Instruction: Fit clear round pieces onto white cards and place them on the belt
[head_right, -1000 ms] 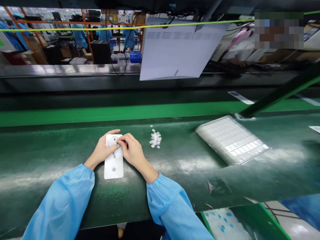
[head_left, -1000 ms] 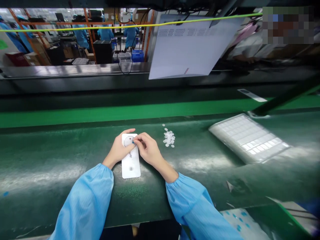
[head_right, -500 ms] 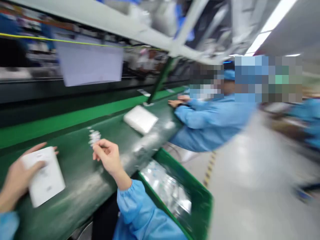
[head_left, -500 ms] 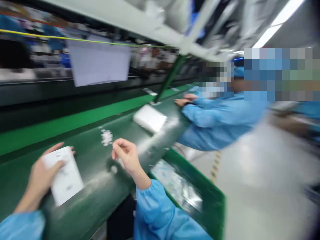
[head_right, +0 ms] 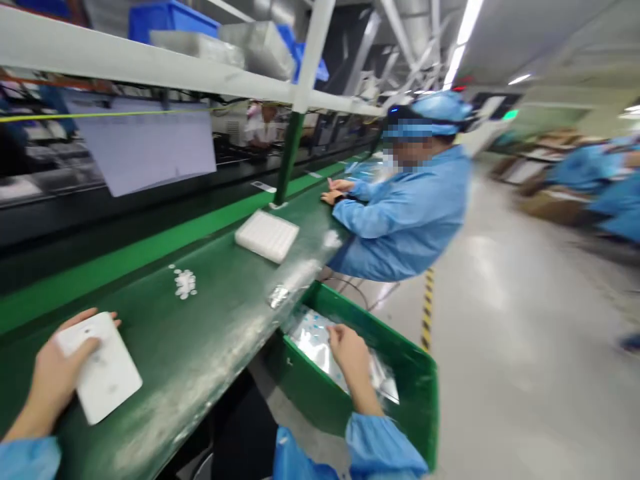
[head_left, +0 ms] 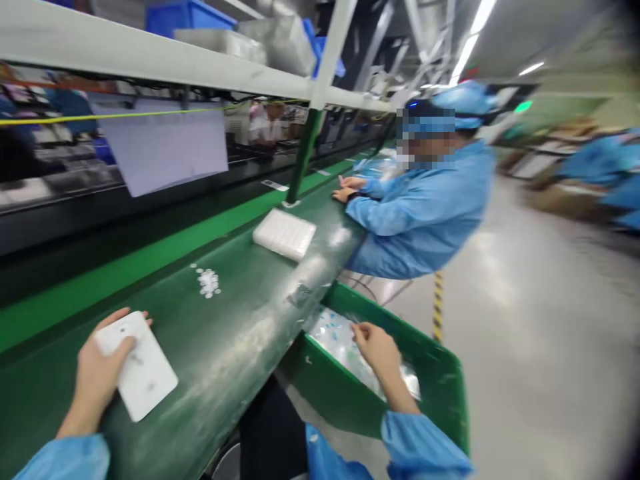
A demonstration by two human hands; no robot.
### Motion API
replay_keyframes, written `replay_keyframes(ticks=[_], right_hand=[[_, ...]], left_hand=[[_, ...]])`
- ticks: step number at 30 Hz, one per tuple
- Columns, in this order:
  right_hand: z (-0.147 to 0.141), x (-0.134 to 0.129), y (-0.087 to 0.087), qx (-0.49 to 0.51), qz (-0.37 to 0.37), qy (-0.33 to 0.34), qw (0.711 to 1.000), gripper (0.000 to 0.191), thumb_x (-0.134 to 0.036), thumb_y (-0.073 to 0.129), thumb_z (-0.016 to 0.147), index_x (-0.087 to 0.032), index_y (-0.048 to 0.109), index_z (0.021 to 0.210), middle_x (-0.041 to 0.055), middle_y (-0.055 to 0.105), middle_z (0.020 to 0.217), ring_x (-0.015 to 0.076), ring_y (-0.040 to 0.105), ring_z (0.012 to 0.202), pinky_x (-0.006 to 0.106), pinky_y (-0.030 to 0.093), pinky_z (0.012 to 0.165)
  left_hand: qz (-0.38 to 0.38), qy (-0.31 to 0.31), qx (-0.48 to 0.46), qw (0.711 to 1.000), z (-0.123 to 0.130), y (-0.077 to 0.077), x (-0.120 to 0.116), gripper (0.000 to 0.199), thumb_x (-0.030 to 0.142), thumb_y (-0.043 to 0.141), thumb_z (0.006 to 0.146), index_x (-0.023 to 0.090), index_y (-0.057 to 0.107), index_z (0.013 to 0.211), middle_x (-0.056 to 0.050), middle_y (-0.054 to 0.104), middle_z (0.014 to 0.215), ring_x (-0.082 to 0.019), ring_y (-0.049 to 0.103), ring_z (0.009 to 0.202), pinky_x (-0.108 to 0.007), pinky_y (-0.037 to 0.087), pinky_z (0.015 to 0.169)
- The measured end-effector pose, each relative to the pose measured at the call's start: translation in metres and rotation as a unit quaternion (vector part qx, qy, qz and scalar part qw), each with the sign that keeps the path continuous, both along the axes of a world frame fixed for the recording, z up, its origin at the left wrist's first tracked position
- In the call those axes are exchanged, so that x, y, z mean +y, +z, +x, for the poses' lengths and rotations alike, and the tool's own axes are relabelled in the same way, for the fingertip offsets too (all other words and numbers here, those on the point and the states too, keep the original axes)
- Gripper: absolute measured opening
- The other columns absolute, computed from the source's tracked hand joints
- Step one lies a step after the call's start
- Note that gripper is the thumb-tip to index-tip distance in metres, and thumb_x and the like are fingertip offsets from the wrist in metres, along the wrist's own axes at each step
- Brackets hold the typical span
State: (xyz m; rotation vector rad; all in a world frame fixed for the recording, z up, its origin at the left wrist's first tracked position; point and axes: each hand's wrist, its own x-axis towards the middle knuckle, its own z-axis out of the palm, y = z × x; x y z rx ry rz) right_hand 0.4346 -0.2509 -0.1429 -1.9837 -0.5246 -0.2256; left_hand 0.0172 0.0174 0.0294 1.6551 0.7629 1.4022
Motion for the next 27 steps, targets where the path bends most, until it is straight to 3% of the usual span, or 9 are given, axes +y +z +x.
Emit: replay_keyframes(ticks=[2, 5, 8, 11, 14, 17, 19, 23, 27], right_hand=[[0.001, 0.013, 0.016, -0.037, 0.003, 0.022, 0.999, 0.021, -0.024, 0.053, 0.082, -0.019, 0.073, 0.077, 0.0161, 0.072, 0.084, 0.035, 0.07, 0.084, 0.046, 0.055, 0.074], [-0.012, 0.042, 0.052, -0.127, 0.064, 0.087, 0.986, 0.023, -0.019, 0.056, 0.076, -0.021, 0.076, 0.088, 0.0145, 0.071, 0.116, 0.035, 0.065, 0.112, 0.047, 0.053, 0.095], [-0.029, 0.067, 0.088, -0.169, 0.121, 0.145, 0.968, 0.023, -0.029, 0.059, 0.08, -0.021, 0.077, 0.093, 0.012, 0.075, 0.1, 0.0315, 0.07, 0.094, 0.046, 0.054, 0.091], [-0.024, 0.069, 0.105, -0.148, 0.125, 0.16, 0.968, 0.026, -0.039, 0.063, 0.082, -0.019, 0.078, 0.091, 0.01, 0.075, 0.082, 0.027, 0.071, 0.077, 0.04, 0.057, 0.082], [-0.003, 0.043, 0.1, -0.103, 0.133, 0.174, 0.97, 0.037, -0.048, 0.063, 0.082, -0.015, 0.078, 0.092, 0.0126, 0.076, 0.083, 0.0262, 0.072, 0.074, 0.035, 0.058, 0.069], [0.011, 0.01, 0.078, -0.045, 0.151, 0.179, 0.971, 0.047, -0.054, 0.064, 0.078, -0.011, 0.077, 0.094, 0.0164, 0.076, 0.085, 0.0266, 0.073, 0.069, 0.032, 0.056, 0.055], [0.015, -0.002, 0.058, -0.014, 0.164, 0.167, 0.972, 0.047, -0.053, 0.066, 0.075, -0.01, 0.076, 0.091, 0.018, 0.075, 0.082, 0.0275, 0.073, 0.066, 0.032, 0.056, 0.054], [0.008, 0.0, 0.023, 0.019, 0.17, 0.133, 0.976, 0.035, -0.043, 0.065, 0.074, -0.011, 0.076, 0.083, 0.0167, 0.075, 0.08, 0.0268, 0.073, 0.067, 0.034, 0.058, 0.06], [-0.014, 0.015, 0.018, -0.005, 0.185, 0.117, 0.976, 0.032, -0.034, 0.054, 0.083, -0.013, 0.077, 0.093, 0.0129, 0.077, 0.091, 0.0248, 0.074, 0.081, 0.033, 0.059, 0.068]], left_hand=[[-0.017, -0.021, -0.01, 1.0, 0.003, 0.001, -0.011, 0.074, 0.033, 0.078, 0.062, 0.017, 0.057, 0.13, -0.015, 0.071, 0.118, -0.033, 0.07, 0.109, -0.045, 0.062, 0.089], [-0.011, -0.034, -0.022, 0.999, 0.006, 0.003, -0.016, 0.073, 0.032, 0.078, 0.063, 0.015, 0.055, 0.131, -0.017, 0.07, 0.121, -0.033, 0.07, 0.109, -0.045, 0.061, 0.091], [-0.019, -0.054, -0.031, 0.998, 0.005, 0.004, -0.019, 0.074, 0.032, 0.079, 0.063, 0.013, 0.054, 0.13, -0.019, 0.069, 0.121, -0.034, 0.07, 0.108, -0.044, 0.061, 0.09], [-0.023, -0.048, -0.042, 0.998, 0.003, 0.004, -0.021, 0.076, 0.033, 0.081, 0.06, 0.014, 0.056, 0.13, -0.017, 0.071, 0.118, -0.032, 0.071, 0.106, -0.038, 0.062, 0.084], [-0.026, -0.024, -0.038, 0.999, 0.004, 0.006, -0.018, 0.071, 0.028, 0.08, 0.06, 0.019, 0.059, 0.128, -0.013, 0.072, 0.117, -0.03, 0.072, 0.105, -0.03, 0.063, 0.076], [-0.03, -0.014, -0.028, 0.999, 0.007, 0.008, -0.018, 0.064, 0.023, 0.077, 0.063, 0.02, 0.062, 0.125, -0.012, 0.073, 0.116, -0.029, 0.073, 0.102, -0.028, 0.063, 0.07], [-0.032, -0.014, -0.021, 0.999, 0.009, 0.009, -0.02, 0.063, 0.021, 0.076, 0.064, 0.02, 0.061, 0.125, -0.01, 0.073, 0.115, -0.029, 0.072, 0.103, -0.028, 0.063, 0.07], [-0.022, 0.016, -0.002, 1.0, 0.01, 0.013, -0.025, 0.063, 0.018, 0.073, 0.061, 0.025, 0.062, 0.123, -0.001, 0.075, 0.108, -0.028, 0.071, 0.106, -0.036, 0.065, 0.076], [-0.002, 0.052, -0.011, 0.999, 0.012, 0.017, -0.02, 0.066, 0.018, 0.076, 0.055, 0.026, 0.065, 0.12, -0.002, 0.076, 0.104, -0.032, 0.071, 0.104, -0.045, 0.065, 0.08]])
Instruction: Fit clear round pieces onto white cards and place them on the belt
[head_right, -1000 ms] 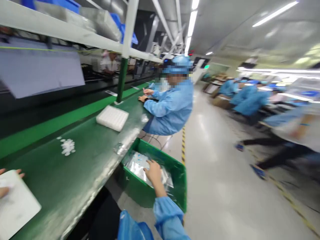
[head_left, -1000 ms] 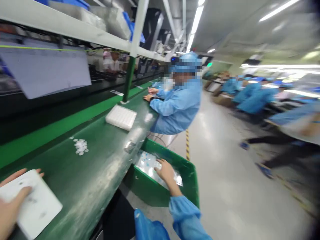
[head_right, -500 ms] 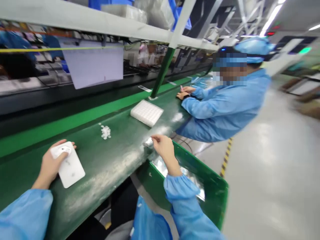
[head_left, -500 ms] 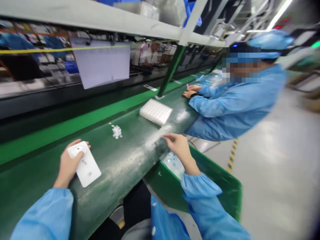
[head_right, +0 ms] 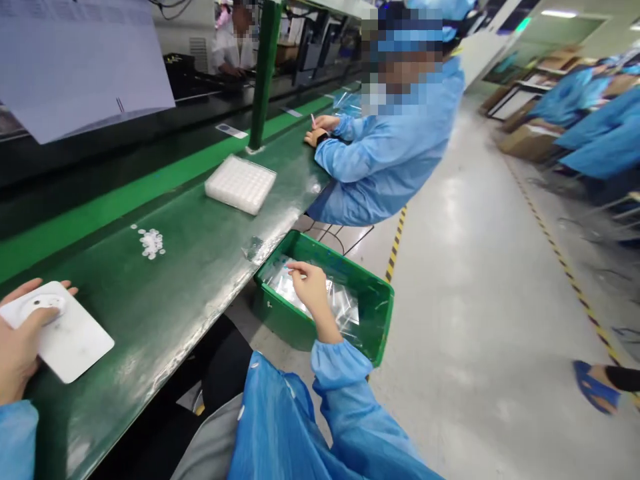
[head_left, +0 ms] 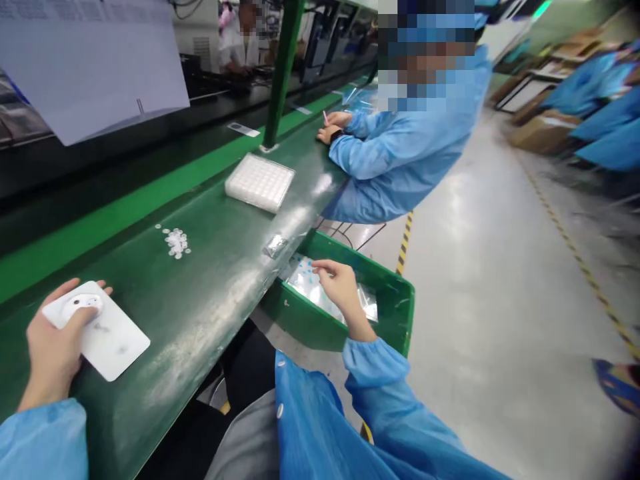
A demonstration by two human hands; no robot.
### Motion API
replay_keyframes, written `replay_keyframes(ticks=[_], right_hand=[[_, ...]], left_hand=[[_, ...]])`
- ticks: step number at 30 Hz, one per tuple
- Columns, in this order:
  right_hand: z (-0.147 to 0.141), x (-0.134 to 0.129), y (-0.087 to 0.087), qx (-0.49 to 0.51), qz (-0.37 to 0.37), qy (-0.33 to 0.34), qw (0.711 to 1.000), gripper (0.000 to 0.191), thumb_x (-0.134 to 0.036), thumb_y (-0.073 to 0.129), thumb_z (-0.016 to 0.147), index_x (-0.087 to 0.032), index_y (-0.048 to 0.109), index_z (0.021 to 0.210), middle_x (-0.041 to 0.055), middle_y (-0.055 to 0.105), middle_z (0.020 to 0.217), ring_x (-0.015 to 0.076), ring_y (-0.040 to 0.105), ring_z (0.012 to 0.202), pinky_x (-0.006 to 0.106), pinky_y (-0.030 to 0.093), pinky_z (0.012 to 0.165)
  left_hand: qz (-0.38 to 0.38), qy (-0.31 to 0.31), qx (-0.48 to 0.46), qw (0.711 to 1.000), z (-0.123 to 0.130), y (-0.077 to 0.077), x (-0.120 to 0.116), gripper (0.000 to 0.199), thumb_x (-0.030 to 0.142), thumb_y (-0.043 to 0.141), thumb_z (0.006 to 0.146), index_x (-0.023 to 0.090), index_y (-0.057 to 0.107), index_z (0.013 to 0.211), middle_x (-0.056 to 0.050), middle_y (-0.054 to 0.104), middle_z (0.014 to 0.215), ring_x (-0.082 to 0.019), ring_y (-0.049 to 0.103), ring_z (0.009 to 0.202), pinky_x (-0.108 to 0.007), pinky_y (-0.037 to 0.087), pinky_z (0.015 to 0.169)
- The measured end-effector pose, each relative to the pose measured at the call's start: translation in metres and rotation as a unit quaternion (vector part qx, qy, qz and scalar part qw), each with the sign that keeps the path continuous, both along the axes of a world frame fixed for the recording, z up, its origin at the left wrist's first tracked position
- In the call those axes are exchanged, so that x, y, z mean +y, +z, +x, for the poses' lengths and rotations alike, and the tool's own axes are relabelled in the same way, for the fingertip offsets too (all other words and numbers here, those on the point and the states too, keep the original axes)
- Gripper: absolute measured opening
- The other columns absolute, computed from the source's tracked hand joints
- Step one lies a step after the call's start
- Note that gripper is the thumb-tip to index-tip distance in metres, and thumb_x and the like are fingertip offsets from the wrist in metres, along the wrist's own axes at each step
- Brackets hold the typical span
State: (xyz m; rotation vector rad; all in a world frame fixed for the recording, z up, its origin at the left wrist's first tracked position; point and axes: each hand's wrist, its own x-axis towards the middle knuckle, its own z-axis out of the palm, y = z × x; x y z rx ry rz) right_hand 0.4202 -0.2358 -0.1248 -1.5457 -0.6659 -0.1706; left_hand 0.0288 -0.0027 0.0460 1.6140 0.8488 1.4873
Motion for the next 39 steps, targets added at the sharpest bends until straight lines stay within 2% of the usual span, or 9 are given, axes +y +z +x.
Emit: replay_keyframes(ticks=[5, 10, 17, 21, 27, 32, 34, 37, 39], right_hand=[[-0.057, 0.036, 0.04, -0.098, 0.045, 0.096, 0.99, 0.03, -0.038, 0.057, 0.091, -0.018, 0.076, 0.103, 0.0096, 0.076, 0.097, 0.0217, 0.071, 0.082, 0.029, 0.057, 0.064], [-0.112, 0.11, 0.09, -0.241, -0.019, 0.237, 0.941, 0.015, -0.028, 0.067, 0.09, -0.022, 0.078, 0.098, 0.0052, 0.074, 0.089, 0.0179, 0.068, 0.073, 0.028, 0.054, 0.068], [-0.121, 0.191, 0.127, -0.273, -0.129, 0.176, 0.937, 0.016, -0.027, 0.073, 0.089, -0.017, 0.077, 0.101, 0.0093, 0.073, 0.096, 0.0214, 0.069, 0.083, 0.03, 0.052, 0.08], [-0.12, 0.2, 0.133, -0.282, -0.176, 0.178, 0.926, 0.013, -0.023, 0.066, 0.093, -0.017, 0.077, 0.09, 0.0096, 0.075, 0.093, 0.0229, 0.069, 0.086, 0.03, 0.049, 0.08], [-0.112, 0.204, 0.146, -0.284, -0.234, 0.223, 0.903, 0.009, -0.016, 0.065, 0.087, -0.017, 0.07, 0.08, 0.0098, 0.072, 0.081, 0.0223, 0.067, 0.078, 0.028, 0.047, 0.072], [-0.122, 0.185, 0.151, -0.271, -0.253, 0.332, 0.867, 0.015, -0.024, 0.057, 0.09, -0.018, 0.061, 0.077, 0.003, 0.062, 0.065, 0.0176, 0.059, 0.062, 0.027, 0.045, 0.062], [-0.139, 0.179, 0.15, -0.261, -0.231, 0.409, 0.844, 0.022, -0.035, 0.05, 0.095, -0.018, 0.06, 0.085, 0.0012, 0.059, 0.066, 0.0161, 0.057, 0.059, 0.026, 0.046, 0.058], [-0.172, 0.185, 0.15, -0.247, -0.107, 0.516, 0.813, 0.032, -0.049, 0.052, 0.096, -0.019, 0.06, 0.087, 0.0029, 0.06, 0.075, 0.0158, 0.057, 0.065, 0.026, 0.048, 0.059], [-0.192, 0.199, 0.151, -0.248, -0.002, 0.543, 0.802, 0.034, -0.052, 0.06, 0.093, -0.019, 0.063, 0.083, 0.0054, 0.06, 0.083, 0.0173, 0.058, 0.075, 0.027, 0.05, 0.065]], left_hand=[[0.008, -0.053, -0.008, 0.999, 0.002, -0.008, 0.002, 0.069, 0.024, 0.076, 0.055, 0.02, 0.061, 0.121, -0.008, 0.075, 0.109, -0.032, 0.072, 0.101, -0.039, 0.063, 0.078], [0.009, -0.089, -0.012, 0.996, -0.004, -0.017, 0.005, 0.072, 0.028, 0.077, 0.061, 0.014, 0.056, 0.129, -0.017, 0.071, 0.118, -0.032, 0.071, 0.105, -0.038, 0.061, 0.081], [0.009, -0.136, -0.027, 0.99, -0.009, -0.02, 0.007, 0.07, 0.027, 0.074, 0.064, 0.012, 0.052, 0.129, -0.02, 0.069, 0.119, -0.034, 0.072, 0.101, -0.039, 0.061, 0.077], [0.01, -0.139, -0.034, 0.99, -0.008, -0.023, 0.01, 0.075, 0.025, 0.072, 0.065, 0.014, 0.047, 0.136, -0.019, 0.069, 0.119, -0.032, 0.073, 0.096, -0.035, 0.062, 0.072], [0.029, -0.067, -0.04, 0.997, -0.007, -0.039, 0.008, 0.098, 0.017, 0.067, 0.073, 0.031, 0.015, 0.155, -0.015, 0.059, 0.136, -0.026, 0.074, 0.091, -0.036, 0.062, 0.072], [0.065, -0.078, 0.004, 0.995, -0.007, -0.044, 0.009, 0.09, 0.01, 0.064, 0.074, 0.028, 0.027, 0.153, -0.011, 0.062, 0.129, -0.023, 0.073, 0.093, -0.034, 0.059, 0.08], [0.09, -0.094, 0.007, 0.991, -0.006, -0.043, 0.007, 0.077, 0.009, 0.063, 0.073, 0.025, 0.044, 0.145, -0.01, 0.063, 0.127, -0.023, 0.071, 0.097, -0.036, 0.056, 0.088], [0.133, -0.099, 0.017, 0.986, -0.003, -0.041, 0.0, 0.038, 0.012, 0.066, 0.073, 0.018, 0.072, 0.11, -0.009, 0.069, 0.117, -0.025, 0.064, 0.113, -0.038, 0.045, 0.108], [0.141, -0.085, 0.03, 0.986, -0.002, -0.041, -0.001, 0.02, 0.025, 0.067, 0.082, 0.016, 0.076, 0.097, -0.01, 0.072, 0.109, -0.026, 0.065, 0.11, -0.039, 0.046, 0.107]])
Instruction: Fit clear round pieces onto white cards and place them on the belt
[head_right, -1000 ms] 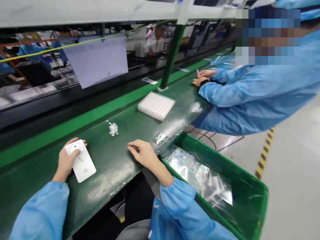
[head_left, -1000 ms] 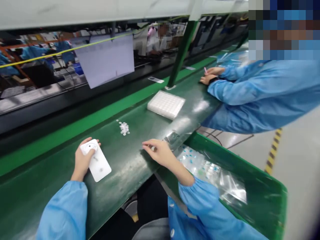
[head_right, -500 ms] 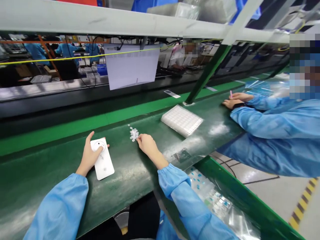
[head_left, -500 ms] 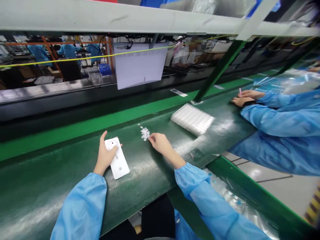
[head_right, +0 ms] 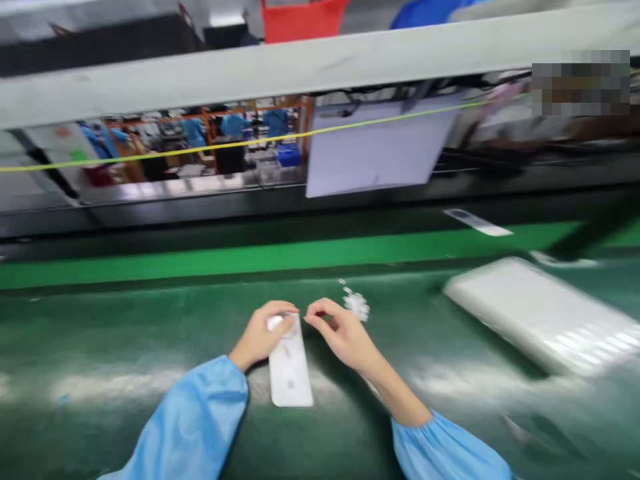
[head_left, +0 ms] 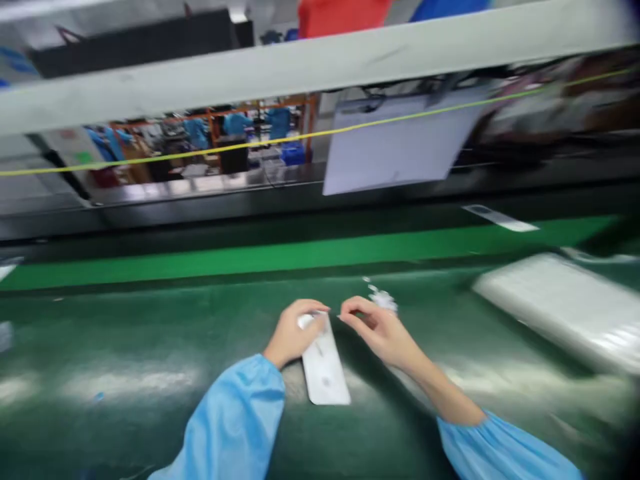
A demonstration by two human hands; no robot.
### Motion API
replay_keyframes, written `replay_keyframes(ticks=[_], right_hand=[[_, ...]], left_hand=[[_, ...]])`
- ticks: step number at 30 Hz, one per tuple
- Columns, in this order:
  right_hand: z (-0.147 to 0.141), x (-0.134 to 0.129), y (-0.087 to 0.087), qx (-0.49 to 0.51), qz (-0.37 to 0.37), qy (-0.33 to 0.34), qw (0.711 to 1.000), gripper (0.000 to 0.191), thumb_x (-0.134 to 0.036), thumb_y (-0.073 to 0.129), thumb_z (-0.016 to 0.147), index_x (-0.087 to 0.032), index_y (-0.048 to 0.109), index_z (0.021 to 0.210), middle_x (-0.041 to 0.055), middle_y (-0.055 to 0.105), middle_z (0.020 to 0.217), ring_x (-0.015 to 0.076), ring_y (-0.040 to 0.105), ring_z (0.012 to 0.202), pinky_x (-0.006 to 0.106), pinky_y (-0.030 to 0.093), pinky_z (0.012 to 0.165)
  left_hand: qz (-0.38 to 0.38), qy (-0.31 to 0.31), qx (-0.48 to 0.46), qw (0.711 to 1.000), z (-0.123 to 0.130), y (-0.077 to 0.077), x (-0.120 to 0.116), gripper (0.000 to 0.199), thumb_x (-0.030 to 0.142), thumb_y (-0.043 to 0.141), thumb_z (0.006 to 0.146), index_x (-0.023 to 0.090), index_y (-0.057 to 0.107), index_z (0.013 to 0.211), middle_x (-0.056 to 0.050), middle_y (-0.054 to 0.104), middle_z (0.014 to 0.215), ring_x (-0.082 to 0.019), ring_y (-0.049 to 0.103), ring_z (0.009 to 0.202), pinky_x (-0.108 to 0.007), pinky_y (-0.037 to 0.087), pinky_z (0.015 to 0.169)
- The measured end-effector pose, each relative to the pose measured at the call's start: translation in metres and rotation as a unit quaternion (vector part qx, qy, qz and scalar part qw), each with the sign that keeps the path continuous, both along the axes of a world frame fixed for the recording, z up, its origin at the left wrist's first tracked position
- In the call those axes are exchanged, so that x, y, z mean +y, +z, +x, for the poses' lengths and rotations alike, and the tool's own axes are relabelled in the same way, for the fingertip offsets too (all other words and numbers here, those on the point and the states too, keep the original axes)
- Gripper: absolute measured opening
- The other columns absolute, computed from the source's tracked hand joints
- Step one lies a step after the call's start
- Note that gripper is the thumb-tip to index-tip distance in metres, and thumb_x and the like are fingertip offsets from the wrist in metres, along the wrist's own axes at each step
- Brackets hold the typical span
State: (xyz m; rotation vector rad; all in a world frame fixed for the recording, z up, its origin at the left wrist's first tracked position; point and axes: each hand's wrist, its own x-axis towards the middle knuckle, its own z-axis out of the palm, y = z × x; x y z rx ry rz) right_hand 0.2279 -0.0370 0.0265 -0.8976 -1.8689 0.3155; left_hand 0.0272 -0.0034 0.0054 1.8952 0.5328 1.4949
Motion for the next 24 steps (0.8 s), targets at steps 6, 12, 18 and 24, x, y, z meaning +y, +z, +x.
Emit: replay_keyframes(ticks=[6, 12, 18, 24], right_hand=[[-0.028, 0.038, -0.004, 0.069, 0.097, 0.05, 0.992, 0.03, -0.049, 0.068, 0.091, -0.022, 0.069, 0.079, 0.0084, 0.059, 0.097, 0.0207, 0.06, 0.087, 0.029, 0.051, 0.07], [-0.019, 0.033, -0.012, 0.058, 0.111, 0.033, 0.992, 0.027, -0.047, 0.068, 0.091, -0.024, 0.071, 0.078, 0.0093, 0.062, 0.091, 0.0229, 0.061, 0.084, 0.033, 0.052, 0.073], [-0.022, 0.029, -0.012, 0.061, 0.097, 0.057, 0.992, 0.023, -0.044, 0.069, 0.092, -0.025, 0.073, 0.08, 0.0086, 0.062, 0.093, 0.022, 0.062, 0.086, 0.031, 0.052, 0.075], [-0.023, 0.028, -0.014, 0.062, 0.102, 0.07, 0.99, 0.018, -0.04, 0.069, 0.093, -0.025, 0.075, 0.089, 0.0079, 0.064, 0.093, 0.0214, 0.064, 0.087, 0.03, 0.053, 0.074]], left_hand=[[-0.03, -0.02, -0.004, 0.999, -0.006, -0.002, 0.01, 0.052, 0.061, 0.059, 0.091, 0.013, 0.079, 0.09, -0.014, 0.075, 0.103, -0.027, 0.069, 0.098, -0.039, 0.053, 0.096], [-0.084, -0.071, -0.028, 0.994, -0.005, -0.005, 0.01, 0.055, 0.067, 0.073, 0.08, 0.014, 0.08, 0.09, -0.015, 0.074, 0.107, -0.032, 0.067, 0.107, -0.043, 0.051, 0.101], [-0.094, -0.099, -0.028, 0.99, -0.007, -0.004, 0.008, 0.05, 0.063, 0.077, 0.078, 0.014, 0.08, 0.09, -0.015, 0.072, 0.112, -0.03, 0.066, 0.11, -0.041, 0.048, 0.104], [-0.099, -0.098, -0.036, 0.99, -0.008, -0.001, 0.004, 0.05, 0.061, 0.081, 0.076, 0.013, 0.077, 0.088, -0.015, 0.071, 0.115, -0.029, 0.067, 0.106, -0.038, 0.051, 0.098]])
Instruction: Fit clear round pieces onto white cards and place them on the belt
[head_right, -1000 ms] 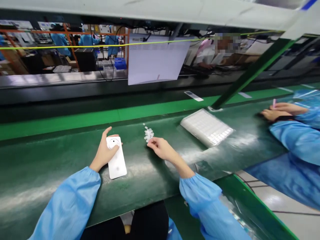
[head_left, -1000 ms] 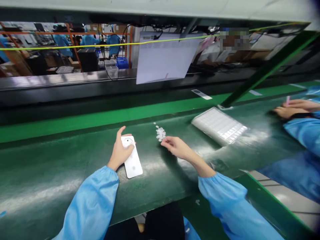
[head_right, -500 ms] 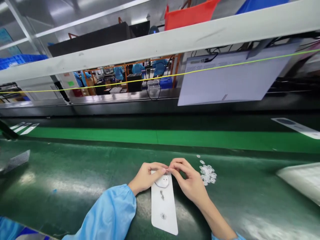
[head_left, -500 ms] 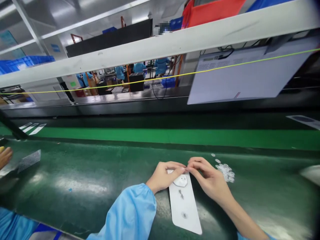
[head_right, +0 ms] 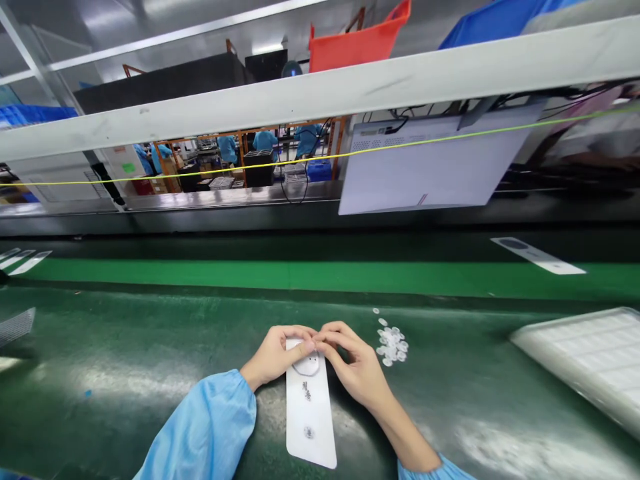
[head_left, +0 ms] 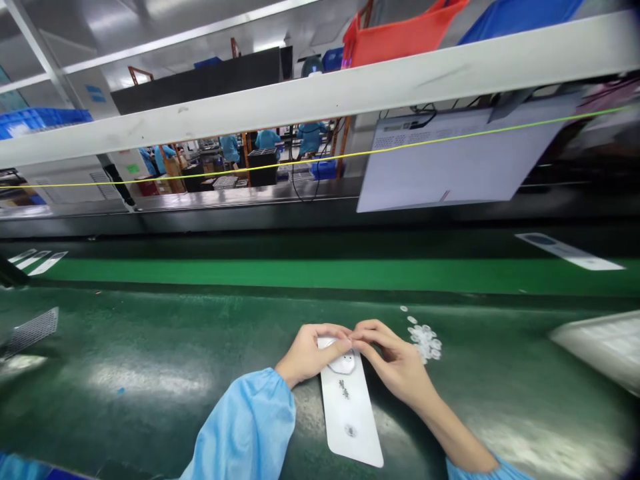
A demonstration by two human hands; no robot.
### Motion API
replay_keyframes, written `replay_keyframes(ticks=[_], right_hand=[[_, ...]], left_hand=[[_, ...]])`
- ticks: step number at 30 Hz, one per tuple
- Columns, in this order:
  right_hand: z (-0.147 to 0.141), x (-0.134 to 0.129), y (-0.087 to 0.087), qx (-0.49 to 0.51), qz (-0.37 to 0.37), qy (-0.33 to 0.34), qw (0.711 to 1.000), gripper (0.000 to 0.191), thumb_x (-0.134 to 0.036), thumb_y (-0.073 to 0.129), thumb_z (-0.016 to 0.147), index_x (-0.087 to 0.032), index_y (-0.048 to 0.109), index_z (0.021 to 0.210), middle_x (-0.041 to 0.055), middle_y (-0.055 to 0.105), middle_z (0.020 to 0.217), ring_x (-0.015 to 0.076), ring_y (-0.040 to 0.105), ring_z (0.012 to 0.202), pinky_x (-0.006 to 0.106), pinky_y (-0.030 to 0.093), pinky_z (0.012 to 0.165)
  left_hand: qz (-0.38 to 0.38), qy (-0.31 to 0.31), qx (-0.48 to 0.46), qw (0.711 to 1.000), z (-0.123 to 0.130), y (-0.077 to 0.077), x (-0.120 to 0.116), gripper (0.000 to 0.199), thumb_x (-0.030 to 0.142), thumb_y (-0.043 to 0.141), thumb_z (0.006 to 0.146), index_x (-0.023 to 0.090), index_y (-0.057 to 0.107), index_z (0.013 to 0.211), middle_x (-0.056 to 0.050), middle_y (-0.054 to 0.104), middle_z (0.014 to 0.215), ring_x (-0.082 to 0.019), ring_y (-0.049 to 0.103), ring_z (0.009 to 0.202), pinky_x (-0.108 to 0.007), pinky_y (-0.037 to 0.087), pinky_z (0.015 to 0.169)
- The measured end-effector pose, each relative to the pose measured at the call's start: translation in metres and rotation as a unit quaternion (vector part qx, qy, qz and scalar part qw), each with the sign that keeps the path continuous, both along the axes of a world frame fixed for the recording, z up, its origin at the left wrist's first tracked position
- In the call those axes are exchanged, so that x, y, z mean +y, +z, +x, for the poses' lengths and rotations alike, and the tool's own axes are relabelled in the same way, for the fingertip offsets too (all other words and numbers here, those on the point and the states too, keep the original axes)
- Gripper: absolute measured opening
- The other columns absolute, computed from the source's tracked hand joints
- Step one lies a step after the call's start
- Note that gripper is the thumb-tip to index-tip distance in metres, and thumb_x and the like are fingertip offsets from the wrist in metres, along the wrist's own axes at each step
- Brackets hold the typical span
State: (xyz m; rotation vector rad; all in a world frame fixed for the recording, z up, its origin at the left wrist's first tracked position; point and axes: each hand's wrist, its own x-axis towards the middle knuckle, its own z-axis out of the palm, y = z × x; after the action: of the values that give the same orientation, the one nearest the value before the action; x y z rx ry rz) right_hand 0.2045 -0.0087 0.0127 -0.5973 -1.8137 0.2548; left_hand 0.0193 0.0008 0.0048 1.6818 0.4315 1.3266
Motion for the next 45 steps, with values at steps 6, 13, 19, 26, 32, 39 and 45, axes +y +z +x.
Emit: replay_keyframes(ticks=[6, 13, 19, 26, 32, 39, 45], right_hand=[[0.0, -0.006, 0.005, -0.03, -0.019, -0.02, 0.999, 0.024, -0.044, 0.065, 0.095, -0.022, 0.073, 0.088, 0.0081, 0.067, 0.087, 0.0215, 0.063, 0.08, 0.031, 0.051, 0.067], [-0.001, -0.011, 0.01, 0.018, -0.158, -0.011, 0.987, 0.045, -0.062, 0.068, 0.085, -0.017, 0.07, 0.079, 0.0064, 0.067, 0.078, 0.0185, 0.059, 0.071, 0.029, 0.049, 0.063], [0.002, -0.011, 0.011, 0.018, -0.222, -0.007, 0.975, 0.048, -0.065, 0.072, 0.08, -0.017, 0.071, 0.079, 0.0024, 0.06, 0.065, 0.0146, 0.054, 0.06, 0.027, 0.047, 0.058], [0.004, -0.017, 0.014, 0.039, -0.245, 0.012, 0.969, 0.046, -0.063, 0.078, 0.075, -0.017, 0.072, 0.073, 0.0011, 0.057, 0.062, 0.014, 0.051, 0.06, 0.026, 0.046, 0.058], [0.008, -0.015, 0.014, 0.019, -0.214, 0.006, 0.977, 0.042, -0.06, 0.074, 0.079, -0.018, 0.073, 0.074, 0.005, 0.067, 0.076, 0.0166, 0.057, 0.07, 0.028, 0.048, 0.063], [0.012, -0.025, 0.016, -0.007, -0.182, -0.03, 0.983, 0.036, -0.051, 0.073, 0.084, -0.017, 0.071, 0.069, 0.0027, 0.06, 0.066, 0.012, 0.049, 0.054, 0.026, 0.04, 0.051], [0.007, -0.031, 0.009, -0.063, -0.194, -0.083, 0.975, 0.038, -0.052, 0.071, 0.084, -0.016, 0.073, 0.07, 0.0039, 0.06, 0.066, 0.0114, 0.046, 0.052, 0.025, 0.033, 0.046]], left_hand=[[0.01, 0.031, 0.011, 0.999, -0.001, 0.001, 0.002, 0.048, 0.06, 0.079, 0.078, 0.013, 0.077, 0.086, -0.015, 0.073, 0.111, -0.029, 0.068, 0.104, -0.04, 0.051, 0.099], [0.03, 0.056, 0.012, 0.998, 0.001, -0.002, 0.004, 0.04, 0.049, 0.082, 0.078, 0.016, 0.078, 0.1, -0.013, 0.074, 0.107, -0.028, 0.069, 0.102, -0.04, 0.053, 0.098], [0.053, 0.083, 0.009, 0.995, 0.005, 0.0, -0.002, 0.027, 0.039, 0.083, 0.079, 0.019, 0.079, 0.096, -0.009, 0.075, 0.1, -0.026, 0.07, 0.097, -0.038, 0.054, 0.095], [0.074, 0.087, 0.026, 0.993, 0.006, 0.001, -0.002, 0.019, 0.034, 0.079, 0.084, 0.02, 0.08, 0.095, -0.008, 0.075, 0.1, -0.025, 0.07, 0.096, -0.038, 0.055, 0.095], [0.07, 0.049, 0.042, 0.995, 0.005, -0.001, -0.002, 0.029, 0.03, 0.076, 0.086, 0.019, 0.074, 0.112, -0.009, 0.073, 0.109, -0.024, 0.069, 0.101, -0.037, 0.053, 0.098], [-0.033, -0.086, 0.006, 0.996, -0.006, -0.002, 0.009, 0.091, 0.013, 0.076, 0.071, 0.022, 0.034, 0.152, -0.017, 0.054, 0.14, -0.03, 0.062, 0.122, -0.03, 0.057, 0.086], [-0.019, -0.051, -0.014, 0.998, -0.008, -0.003, 0.011, 0.087, 0.015, 0.071, 0.075, 0.021, 0.033, 0.153, -0.016, 0.057, 0.138, -0.028, 0.063, 0.118, -0.032, 0.057, 0.087]])
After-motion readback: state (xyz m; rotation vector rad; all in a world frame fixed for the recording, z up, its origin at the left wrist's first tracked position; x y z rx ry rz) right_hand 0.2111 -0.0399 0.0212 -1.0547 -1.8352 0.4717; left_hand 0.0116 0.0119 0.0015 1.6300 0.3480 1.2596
